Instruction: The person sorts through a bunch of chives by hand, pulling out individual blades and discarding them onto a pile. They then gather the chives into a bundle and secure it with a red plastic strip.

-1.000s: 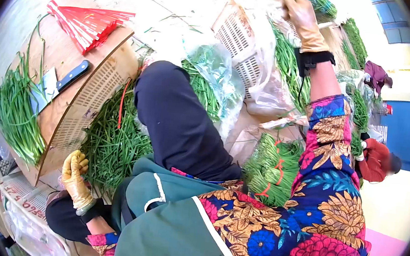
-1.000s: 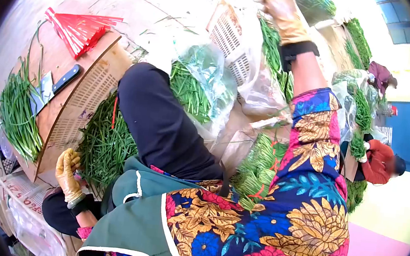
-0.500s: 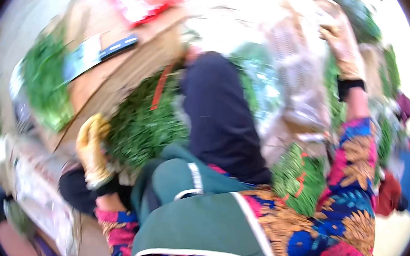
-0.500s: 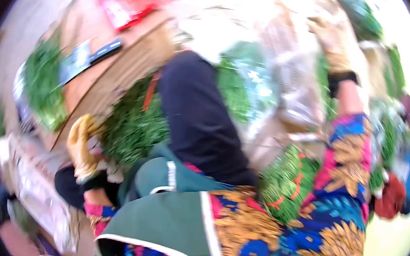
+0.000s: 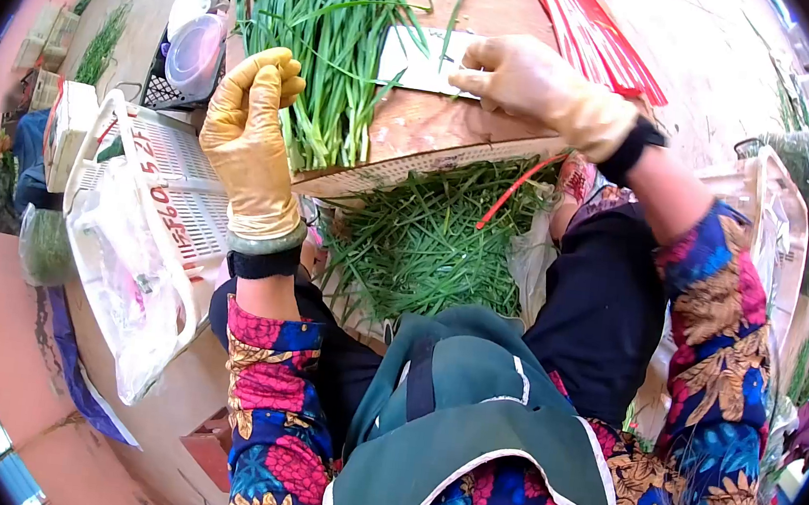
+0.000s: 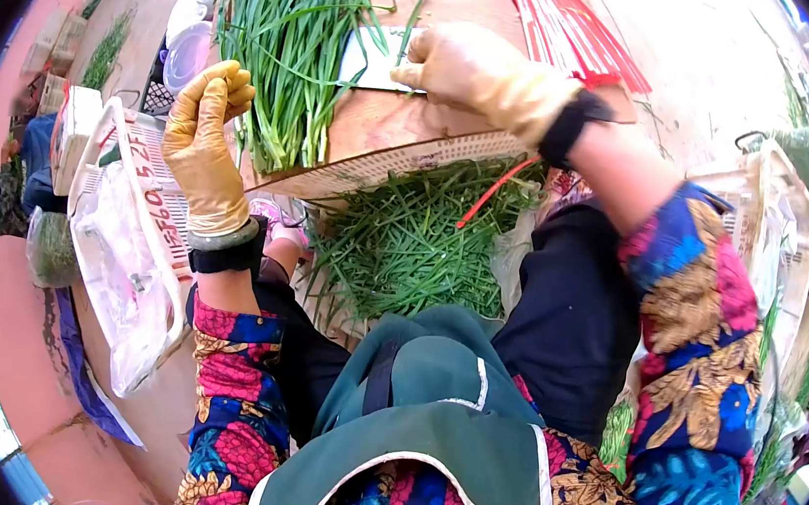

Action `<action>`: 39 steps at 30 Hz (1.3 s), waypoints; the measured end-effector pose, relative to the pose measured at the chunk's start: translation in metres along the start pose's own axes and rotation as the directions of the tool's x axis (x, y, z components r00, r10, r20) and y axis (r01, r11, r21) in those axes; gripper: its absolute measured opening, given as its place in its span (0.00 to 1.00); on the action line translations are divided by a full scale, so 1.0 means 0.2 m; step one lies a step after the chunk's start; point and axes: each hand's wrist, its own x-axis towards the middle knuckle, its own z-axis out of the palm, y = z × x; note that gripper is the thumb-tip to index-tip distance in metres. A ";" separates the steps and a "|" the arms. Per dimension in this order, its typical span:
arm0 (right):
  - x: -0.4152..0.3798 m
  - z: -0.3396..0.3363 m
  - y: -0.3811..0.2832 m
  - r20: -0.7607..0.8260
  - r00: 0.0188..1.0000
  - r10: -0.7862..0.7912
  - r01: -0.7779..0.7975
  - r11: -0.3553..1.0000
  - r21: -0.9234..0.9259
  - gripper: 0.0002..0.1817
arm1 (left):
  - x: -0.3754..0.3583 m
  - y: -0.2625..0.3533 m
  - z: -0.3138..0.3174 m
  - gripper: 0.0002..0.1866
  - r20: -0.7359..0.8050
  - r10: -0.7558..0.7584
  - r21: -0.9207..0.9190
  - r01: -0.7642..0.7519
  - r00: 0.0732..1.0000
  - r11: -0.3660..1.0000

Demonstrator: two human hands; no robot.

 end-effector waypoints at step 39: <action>0.33 0.21 -0.44 0.056 0.995 -0.086 0.043 0.842 0.537 0.16 | 0.02 -0.28 -0.07 0.77 0.089 -0.182 0.793 0.041 0.979 0.608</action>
